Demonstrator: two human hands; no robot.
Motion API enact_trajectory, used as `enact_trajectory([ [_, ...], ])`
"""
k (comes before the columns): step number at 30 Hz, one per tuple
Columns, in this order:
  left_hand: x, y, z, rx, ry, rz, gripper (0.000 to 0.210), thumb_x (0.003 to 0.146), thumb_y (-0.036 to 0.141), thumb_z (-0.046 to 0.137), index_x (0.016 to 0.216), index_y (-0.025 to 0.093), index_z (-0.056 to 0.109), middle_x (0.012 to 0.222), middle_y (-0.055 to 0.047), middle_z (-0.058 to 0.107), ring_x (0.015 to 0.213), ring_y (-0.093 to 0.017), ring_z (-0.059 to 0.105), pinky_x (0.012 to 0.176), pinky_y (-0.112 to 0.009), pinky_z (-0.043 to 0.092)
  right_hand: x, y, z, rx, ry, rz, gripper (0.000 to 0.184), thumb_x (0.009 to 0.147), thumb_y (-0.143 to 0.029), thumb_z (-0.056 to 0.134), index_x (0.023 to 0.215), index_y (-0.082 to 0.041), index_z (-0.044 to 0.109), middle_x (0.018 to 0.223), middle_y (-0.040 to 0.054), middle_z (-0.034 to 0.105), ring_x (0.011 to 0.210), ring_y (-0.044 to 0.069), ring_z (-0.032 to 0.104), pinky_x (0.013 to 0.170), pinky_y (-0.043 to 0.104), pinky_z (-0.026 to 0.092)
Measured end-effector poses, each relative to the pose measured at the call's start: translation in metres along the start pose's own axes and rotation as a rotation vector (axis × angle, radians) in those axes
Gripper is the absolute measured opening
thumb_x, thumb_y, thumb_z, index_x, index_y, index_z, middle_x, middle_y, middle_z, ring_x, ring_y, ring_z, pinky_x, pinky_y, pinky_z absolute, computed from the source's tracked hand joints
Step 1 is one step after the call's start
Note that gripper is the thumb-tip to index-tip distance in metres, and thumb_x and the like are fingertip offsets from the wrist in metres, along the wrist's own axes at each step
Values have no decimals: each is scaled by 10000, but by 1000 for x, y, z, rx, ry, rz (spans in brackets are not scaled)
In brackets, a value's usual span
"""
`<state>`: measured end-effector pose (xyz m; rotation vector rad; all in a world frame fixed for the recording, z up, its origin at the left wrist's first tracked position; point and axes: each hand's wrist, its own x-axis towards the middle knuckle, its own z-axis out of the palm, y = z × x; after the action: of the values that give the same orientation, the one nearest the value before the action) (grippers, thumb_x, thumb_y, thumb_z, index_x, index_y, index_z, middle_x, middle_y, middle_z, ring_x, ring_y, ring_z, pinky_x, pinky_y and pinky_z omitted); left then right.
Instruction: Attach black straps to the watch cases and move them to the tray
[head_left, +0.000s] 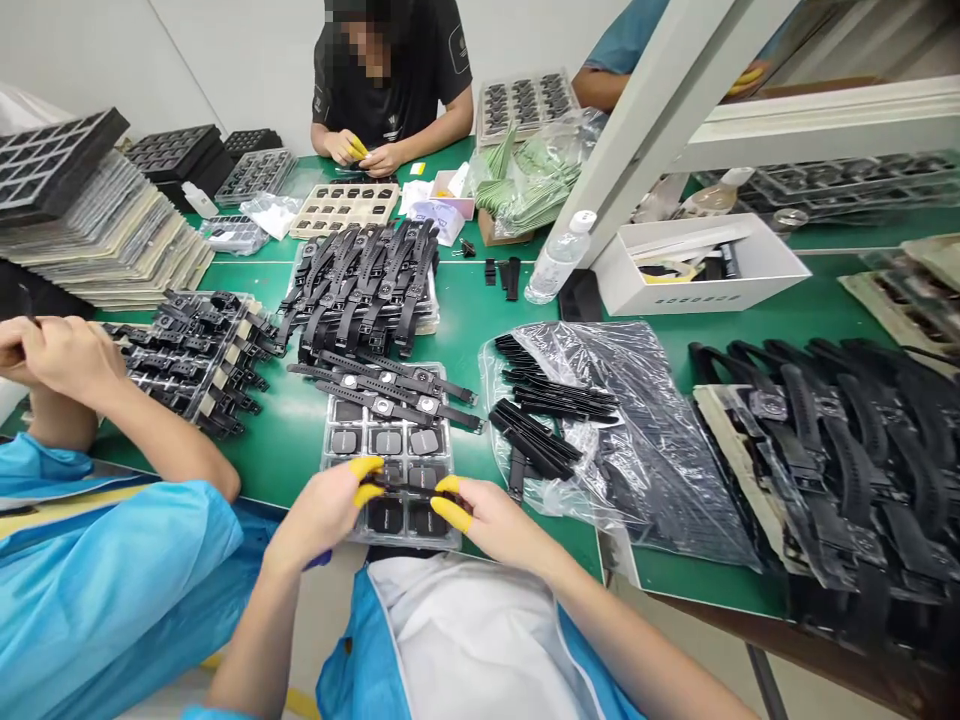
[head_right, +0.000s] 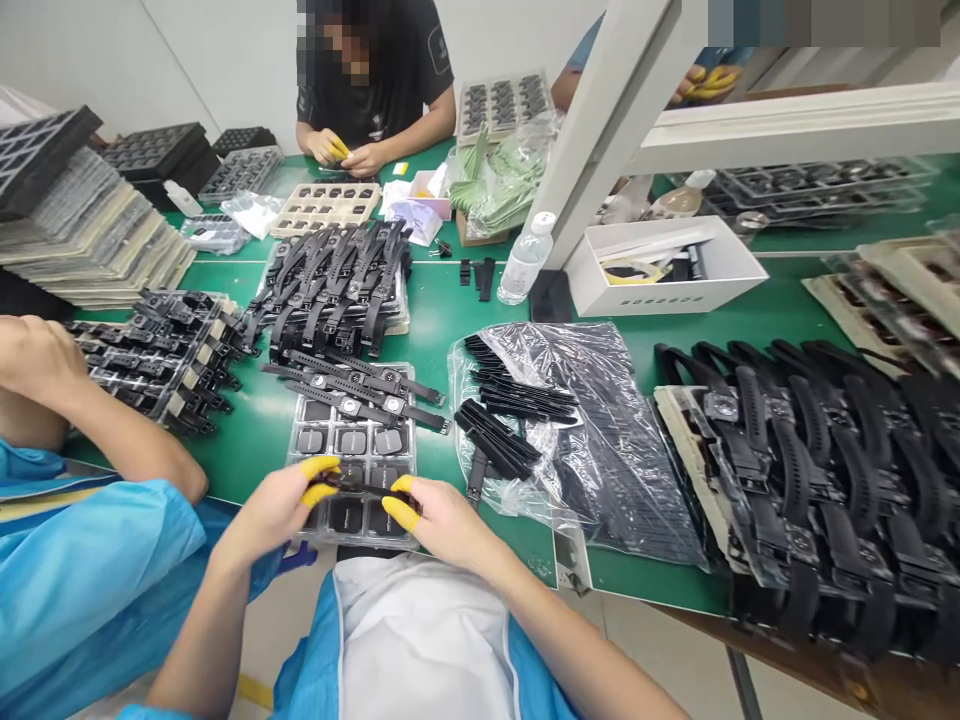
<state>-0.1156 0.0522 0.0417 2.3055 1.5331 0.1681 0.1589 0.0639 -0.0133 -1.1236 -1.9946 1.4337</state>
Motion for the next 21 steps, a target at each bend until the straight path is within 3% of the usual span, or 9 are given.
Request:
enact_trajectory([
  [4, 16, -33, -40, 275, -44, 1, 301, 986, 112, 473, 1149, 198, 712, 1100, -109, 752, 1024, -307, 692, 886, -434, 535, 35, -15, -4, -408, 40, -25, 324, 1086, -376, 439, 1120, -200, 709, 1092, 95, 705, 900, 228, 689, 782, 326, 477],
  [9, 59, -78, -65, 301, -71, -100, 269, 932, 52, 485, 1039, 189, 691, 1023, -82, 755, 921, -253, 693, 831, -341, 492, 97, -39, 6, -749, 90, 18, 330, 1082, -274, 405, 1348, -171, 573, 1160, 134, 734, 1001, 278, 715, 773, 337, 495],
  [12, 82, -101, -66, 321, -60, -121, 286, 860, -8, 493, 916, 192, 689, 962, -76, 733, 937, -250, 675, 868, -332, 476, 126, -46, 11, -803, 82, -3, 301, 1068, -254, 427, 1306, -166, 591, 1140, 143, 729, 1005, 291, 712, 774, 342, 500],
  [15, 93, -116, -60, 346, -6, -146, 281, 851, -15, 488, 925, 176, 680, 980, -93, 700, 1001, -264, 640, 1007, -392, 443, 135, -47, 14, -825, 86, -22, 284, 1062, -242, 443, 1276, -169, 616, 1184, 158, 695, 1048, 288, 686, 778, 337, 500],
  [18, 89, -123, -52, 359, 63, -165, 171, 920, 84, 522, 981, 161, 662, 1033, -119, 664, 1074, -302, 589, 1135, -531, 350, 123, -42, 10, -832, 117, -26, 289, 1070, -281, 446, 1269, -177, 629, 1242, 166, 653, 1093, 280, 646, 765, 328, 499],
  [21, 76, -117, -43, 337, 187, -195, 124, 970, 217, 550, 1009, 145, 643, 1080, -159, 634, 1137, -355, 535, 1122, -620, 340, 95, -27, -9, -793, 214, -31, 294, 1072, -334, 460, 1262, -194, 637, 1240, 149, 646, 1122, 275, 617, 778, 327, 504],
])
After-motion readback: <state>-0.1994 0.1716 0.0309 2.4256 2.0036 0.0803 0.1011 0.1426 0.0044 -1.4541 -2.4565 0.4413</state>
